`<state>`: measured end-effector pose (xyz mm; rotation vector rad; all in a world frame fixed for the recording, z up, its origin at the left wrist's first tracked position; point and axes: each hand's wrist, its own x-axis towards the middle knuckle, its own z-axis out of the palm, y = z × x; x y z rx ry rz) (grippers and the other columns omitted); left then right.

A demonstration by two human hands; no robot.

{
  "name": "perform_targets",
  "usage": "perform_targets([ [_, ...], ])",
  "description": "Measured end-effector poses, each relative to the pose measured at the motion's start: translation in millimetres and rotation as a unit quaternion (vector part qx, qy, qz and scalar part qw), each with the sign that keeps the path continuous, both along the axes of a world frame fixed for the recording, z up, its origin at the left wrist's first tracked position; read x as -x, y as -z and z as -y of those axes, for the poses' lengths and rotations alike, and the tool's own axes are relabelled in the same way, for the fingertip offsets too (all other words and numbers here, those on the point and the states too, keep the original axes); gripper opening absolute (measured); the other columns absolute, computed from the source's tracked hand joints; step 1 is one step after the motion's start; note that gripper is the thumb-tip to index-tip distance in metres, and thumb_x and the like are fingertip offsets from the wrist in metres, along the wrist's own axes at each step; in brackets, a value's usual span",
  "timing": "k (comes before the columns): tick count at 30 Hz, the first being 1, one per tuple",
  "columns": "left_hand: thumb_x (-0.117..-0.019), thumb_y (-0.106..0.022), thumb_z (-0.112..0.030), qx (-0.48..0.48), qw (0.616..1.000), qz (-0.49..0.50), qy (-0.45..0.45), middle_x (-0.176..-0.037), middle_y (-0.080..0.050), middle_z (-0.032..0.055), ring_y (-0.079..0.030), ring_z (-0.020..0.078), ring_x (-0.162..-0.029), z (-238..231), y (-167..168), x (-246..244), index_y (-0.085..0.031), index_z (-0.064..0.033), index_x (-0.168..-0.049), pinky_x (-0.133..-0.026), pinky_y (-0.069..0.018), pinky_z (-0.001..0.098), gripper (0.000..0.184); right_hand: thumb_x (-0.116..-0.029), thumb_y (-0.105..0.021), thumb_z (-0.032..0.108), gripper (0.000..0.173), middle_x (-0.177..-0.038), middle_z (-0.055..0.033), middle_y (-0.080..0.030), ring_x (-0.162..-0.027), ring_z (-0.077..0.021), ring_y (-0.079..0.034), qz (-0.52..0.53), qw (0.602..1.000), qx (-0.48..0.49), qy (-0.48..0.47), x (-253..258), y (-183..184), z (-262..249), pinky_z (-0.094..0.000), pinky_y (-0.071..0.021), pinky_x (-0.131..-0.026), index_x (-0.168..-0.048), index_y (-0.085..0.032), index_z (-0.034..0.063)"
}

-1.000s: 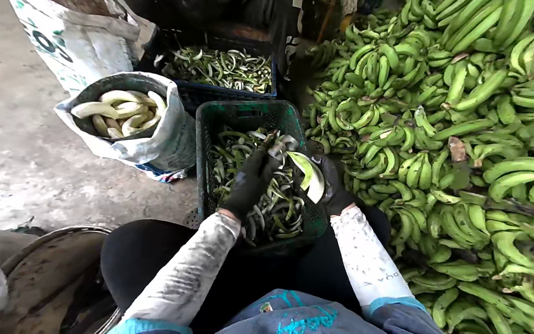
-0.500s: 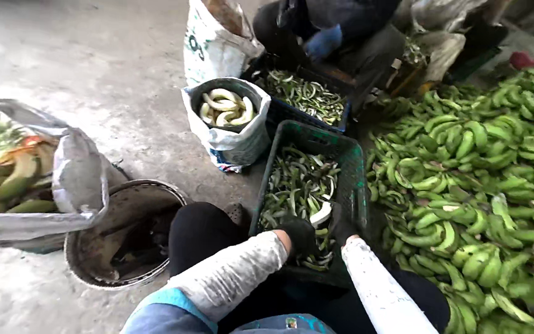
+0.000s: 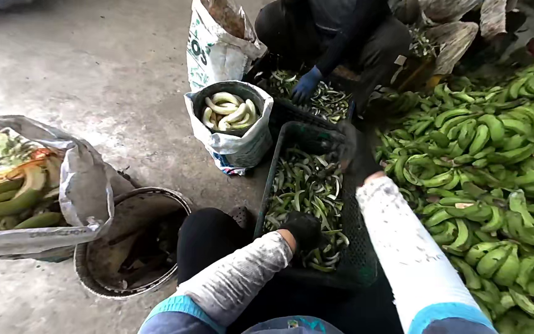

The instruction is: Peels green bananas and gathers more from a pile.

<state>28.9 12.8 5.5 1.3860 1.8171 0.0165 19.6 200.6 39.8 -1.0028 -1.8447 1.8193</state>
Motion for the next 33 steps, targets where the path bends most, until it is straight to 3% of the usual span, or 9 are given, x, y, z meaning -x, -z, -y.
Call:
perform_targets([
  [5,-0.0996,-0.057,-0.05,0.002,0.997,-0.013,-0.069,-0.132,-0.063,0.022,-0.058,0.0423,-0.126,6,12,7,-0.06,-0.0073,-0.138,-0.103,-0.0431,0.0662,0.058,-0.1075,-0.038,0.047,0.042,-0.12,0.0032,-0.061,-0.093,-0.0099,-0.063,0.004,0.983,-0.005,0.185,-179,4,-46,-0.0309,-0.055,-0.075,-0.14,-0.048,0.0224],
  [9,-0.1,-0.056,-0.056,-0.027,0.996,-0.06,-0.062,-0.131,-0.065,0.0222,-0.061,0.0456,-0.122,1,23,5,-0.054,-0.0193,-0.149,-0.1,-0.0445,0.0699,0.061,-0.107,-0.032,0.054,0.05,-0.137,0.0001,-0.056,-0.103,-0.017,-0.062,0.058,0.918,-0.009,0.391,-364,23,-38,-0.0381,-0.0526,-0.079,-0.147,-0.042,0.0262],
  [12,-0.1029,-0.051,-0.054,-0.032,0.997,-0.047,-0.057,-0.134,-0.059,0.0309,-0.057,0.052,-0.123,-12,8,-7,-0.052,-0.0098,-0.147,-0.1,-0.0417,0.0727,0.063,-0.109,-0.031,0.048,0.051,-0.141,-0.008,-0.057,-0.111,-0.0223,-0.062,0.114,0.857,-0.028,0.502,-486,57,9,-0.0426,-0.0532,-0.086,-0.149,-0.043,0.0176],
  [15,-0.1078,-0.046,-0.042,-0.005,0.996,-0.027,-0.09,-0.131,-0.061,0.021,-0.064,0.0325,-0.111,-26,0,-26,-0.049,-0.0083,-0.146,-0.095,-0.0502,0.0543,0.051,-0.1091,-0.038,0.041,0.049,-0.139,-0.0121,-0.059,-0.117,-0.0258,-0.062,0.186,0.796,-0.003,0.575,-565,97,72,-0.047,-0.0527,-0.094,-0.148,-0.047,0.0117],
  [17,-0.1089,-0.045,-0.035,-0.054,0.992,0.025,-0.112,-0.118,-0.064,0.0154,-0.064,0.0202,-0.088,-27,18,-22,-0.048,-0.01,-0.147,-0.079,-0.0539,0.0424,0.046,-0.1098,-0.04,0.037,0.046,-0.13,-0.0159,-0.063,-0.105,-0.0257,-0.065,0.201,0.764,0.036,0.612,-593,132,98,-0.0448,-0.0549,-0.085,-0.142,-0.052,0.0057],
  [20,-0.1095,-0.044,-0.035,-0.095,0.975,0.134,-0.148,-0.108,-0.066,0.0056,-0.064,0.0055,-0.079,-31,33,-28,-0.045,-0.0071,-0.149,-0.071,-0.0562,0.0269,0.048,-0.1098,-0.042,0.03,0.042,-0.123,-0.0188,-0.065,-0.099,-0.0267,-0.066,0.207,0.757,0.107,0.61,-603,181,117,-0.0447,-0.0556,-0.083,-0.138,-0.055,0.0025],
  [25,-0.108,-0.047,-0.037,-0.1,0.95,0.197,-0.22,-0.099,-0.065,-0.0019,-0.063,0.0046,-0.076,-42,33,-70,-0.05,-0.0086,-0.143,-0.067,-0.0554,0.0236,0.045,-0.1107,-0.039,0.035,0.043,-0.119,-0.0161,-0.065,-0.095,-0.0253,-0.065,0.221,0.79,0.233,0.523,-565,231,97,-0.0424,-0.0534,-0.078,-0.14,-0.054,0.0062],
  [28,-0.1071,-0.046,-0.036,-0.101,0.951,0.205,-0.208,-0.104,-0.066,-0.0005,-0.065,0.0064,-0.078,-45,34,-74,-0.051,-0.0089,-0.143,-0.067,-0.0568,0.0242,0.045,-0.1043,-0.05,0.026,0.048,-0.146,-0.0202,-0.053,-0.129,-0.0383,-0.057,0.451,0.822,0.134,0.32,-541,247,88,-0.0573,-0.048,-0.104,-0.15,-0.048,0.0136],
  [33,-0.1077,-0.046,-0.036,-0.076,0.965,0.139,-0.207,-0.098,-0.067,-0.0005,-0.063,0.0058,-0.07,-42,38,-67,-0.052,-0.0107,-0.144,-0.06,-0.0544,0.0239,0.045,-0.0916,-0.068,0.025,0.075,-0.161,-0.0231,-0.033,-0.135,-0.0532,-0.043,0.55,0.812,0.043,0.193,-530,286,64,-0.0738,-0.0413,-0.1,-0.159,-0.035,0.0241],
])
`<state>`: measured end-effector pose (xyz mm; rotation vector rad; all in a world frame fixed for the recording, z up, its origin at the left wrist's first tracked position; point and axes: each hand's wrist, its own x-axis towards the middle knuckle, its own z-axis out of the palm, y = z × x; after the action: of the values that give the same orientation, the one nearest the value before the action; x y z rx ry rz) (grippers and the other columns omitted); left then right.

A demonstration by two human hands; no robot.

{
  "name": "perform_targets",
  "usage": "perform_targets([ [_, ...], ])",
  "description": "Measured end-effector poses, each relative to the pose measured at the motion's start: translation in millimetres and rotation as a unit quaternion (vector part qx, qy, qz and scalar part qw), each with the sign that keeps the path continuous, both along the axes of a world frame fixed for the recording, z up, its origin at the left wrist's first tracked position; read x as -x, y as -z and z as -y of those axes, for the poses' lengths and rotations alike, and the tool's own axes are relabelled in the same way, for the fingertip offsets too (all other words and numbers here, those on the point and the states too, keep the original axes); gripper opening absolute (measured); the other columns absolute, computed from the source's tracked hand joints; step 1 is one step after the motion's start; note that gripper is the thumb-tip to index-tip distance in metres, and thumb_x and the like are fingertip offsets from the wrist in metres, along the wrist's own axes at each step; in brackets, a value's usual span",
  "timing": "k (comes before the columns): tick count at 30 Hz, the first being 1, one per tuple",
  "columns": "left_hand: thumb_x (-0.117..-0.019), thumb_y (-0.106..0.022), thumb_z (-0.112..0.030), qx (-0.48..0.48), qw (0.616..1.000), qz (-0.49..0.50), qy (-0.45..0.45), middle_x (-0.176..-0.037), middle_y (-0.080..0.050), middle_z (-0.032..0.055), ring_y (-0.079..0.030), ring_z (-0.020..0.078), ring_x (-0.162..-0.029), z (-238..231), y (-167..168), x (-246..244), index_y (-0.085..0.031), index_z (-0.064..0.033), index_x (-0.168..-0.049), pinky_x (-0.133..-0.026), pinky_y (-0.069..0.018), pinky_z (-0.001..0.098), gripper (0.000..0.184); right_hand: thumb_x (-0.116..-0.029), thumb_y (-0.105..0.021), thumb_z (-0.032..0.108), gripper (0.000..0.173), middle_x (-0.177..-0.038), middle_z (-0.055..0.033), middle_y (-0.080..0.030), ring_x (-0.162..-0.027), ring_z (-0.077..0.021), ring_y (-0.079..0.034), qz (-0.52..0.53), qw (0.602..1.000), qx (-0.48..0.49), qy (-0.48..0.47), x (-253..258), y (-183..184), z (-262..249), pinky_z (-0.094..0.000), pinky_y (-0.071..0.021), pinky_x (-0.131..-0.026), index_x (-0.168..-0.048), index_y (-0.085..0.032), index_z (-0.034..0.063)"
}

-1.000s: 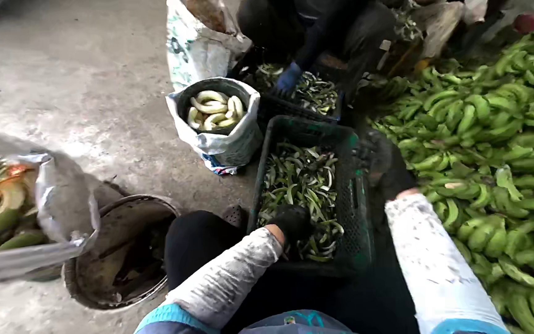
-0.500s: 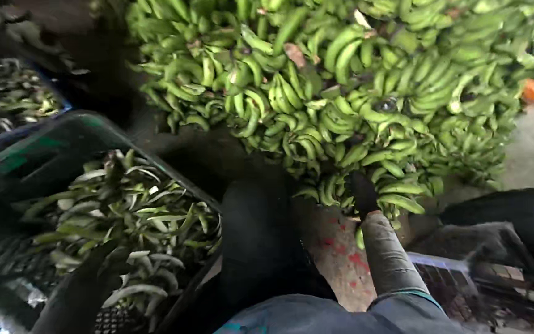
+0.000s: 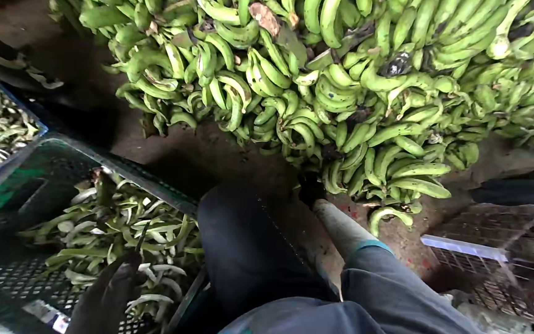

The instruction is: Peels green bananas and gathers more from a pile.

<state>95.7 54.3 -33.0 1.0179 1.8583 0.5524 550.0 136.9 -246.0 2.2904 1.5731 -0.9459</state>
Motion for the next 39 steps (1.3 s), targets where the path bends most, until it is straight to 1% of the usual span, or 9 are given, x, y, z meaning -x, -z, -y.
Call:
perform_targets([
  [4,-0.1083,-0.046,-0.033,0.018,1.0,0.003,-0.023,-0.096,-0.065,-0.0017,-0.062,0.0049,-0.069,-4,-4,-9,-0.051,-0.0097,-0.143,-0.058,-0.0529,0.0226,0.042,-0.0866,-0.076,0.021,0.086,-0.163,-0.0208,-0.03,-0.146,-0.0492,-0.032,0.004,0.999,0.042,0.026,-7,13,-13,-0.0743,-0.034,-0.108,-0.16,-0.032,0.0226],
  [9,-0.1077,-0.046,-0.034,-0.007,1.0,0.022,-0.005,-0.099,-0.065,-0.005,-0.062,0.0025,-0.073,-7,-5,-13,-0.052,-0.0098,-0.14,-0.063,-0.0538,0.02,0.041,-0.0954,-0.065,0.021,0.046,-0.145,-0.025,-0.053,-0.137,-0.0465,-0.046,-0.01,0.998,-0.008,0.068,-10,28,-12,-0.0674,-0.04,-0.109,-0.139,-0.06,0.0071],
  [14,-0.107,-0.046,-0.031,-0.033,0.997,0.063,-0.015,-0.103,-0.064,-0.0058,-0.063,0.0027,-0.076,-8,-2,-11,-0.05,-0.0098,-0.142,-0.065,-0.0549,0.0198,0.041,-0.1012,-0.058,0.033,0.048,-0.146,-0.024,-0.052,-0.138,-0.0433,-0.046,-0.047,0.999,0.011,0.0,-24,4,-10,-0.0647,-0.0385,-0.111,-0.141,-0.057,0.0064],
  [17,-0.1081,-0.045,-0.036,-0.063,0.995,0.045,-0.069,-0.096,-0.064,-0.0052,-0.065,0.0052,-0.073,-7,-2,-11,-0.051,-0.009,-0.139,-0.064,-0.0574,0.0235,0.041,-0.0952,-0.068,0.034,0.053,-0.15,-0.0178,-0.05,-0.137,-0.0405,-0.048,-0.079,0.996,-0.024,-0.034,-49,-4,-12,-0.065,-0.0415,-0.108,-0.144,-0.057,0.015],
  [21,-0.1055,-0.053,-0.033,-0.138,0.982,0.064,-0.112,-0.09,-0.061,-0.0095,-0.063,0.0014,-0.072,-13,-5,-16,-0.05,-0.0091,-0.131,-0.066,-0.0567,0.0203,0.035,-0.0982,-0.068,0.032,0.069,-0.152,-0.0263,-0.045,-0.138,-0.0458,-0.046,-0.183,0.969,-0.133,0.101,-68,-44,-9,-0.0647,-0.0386,-0.111,-0.156,-0.038,0.0095],
  [27,-0.0963,-0.061,-0.052,-0.237,0.971,0.044,0.007,-0.104,-0.061,-0.0074,-0.061,-0.0022,-0.084,-25,-32,-40,-0.045,-0.0064,-0.142,-0.075,-0.0547,0.0191,0.066,-0.0986,-0.063,0.039,0.057,-0.129,-0.0134,-0.063,-0.105,-0.0265,-0.066,-0.411,0.824,-0.238,0.31,-6,-111,-15,-0.0483,-0.057,-0.085,-0.149,-0.046,0.0181],
  [32,-0.0943,-0.069,-0.029,-0.303,0.95,-0.03,0.072,-0.088,-0.065,-0.0014,-0.06,0.0026,-0.07,-45,-57,-63,-0.059,-0.0058,-0.132,-0.063,-0.0541,0.0246,0.045,-0.1041,-0.047,0.042,0.038,-0.112,-0.002,-0.067,-0.086,-0.015,-0.068,-0.648,0.682,-0.251,0.23,74,-201,-65,-0.0323,-0.0592,-0.069,-0.137,-0.049,0.0239],
  [35,-0.0988,-0.063,-0.031,-0.389,0.911,-0.067,0.118,-0.105,-0.071,0.0037,-0.067,0.0084,-0.082,-63,-83,-55,-0.058,-0.0095,-0.138,-0.072,-0.0592,0.0324,0.045,-0.1064,-0.039,0.043,0.033,-0.107,-0.0013,-0.069,-0.087,-0.0154,-0.069,-0.776,0.582,-0.186,0.154,131,-256,-97,-0.0326,-0.0601,-0.067,-0.122,-0.06,0.0224],
  [39,-0.1001,-0.064,-0.033,-0.458,0.88,-0.004,0.126,-0.109,-0.069,-0.002,-0.065,0.0033,-0.08,-61,-123,-35,-0.056,-0.0158,-0.141,-0.068,-0.0587,0.0244,0.045,-0.1054,-0.04,0.042,0.038,-0.099,-0.0087,-0.068,-0.085,-0.0205,-0.069,-0.874,0.469,-0.086,0.096,227,-294,-111,-0.0396,-0.061,-0.07,-0.118,-0.058,0.0115],
])
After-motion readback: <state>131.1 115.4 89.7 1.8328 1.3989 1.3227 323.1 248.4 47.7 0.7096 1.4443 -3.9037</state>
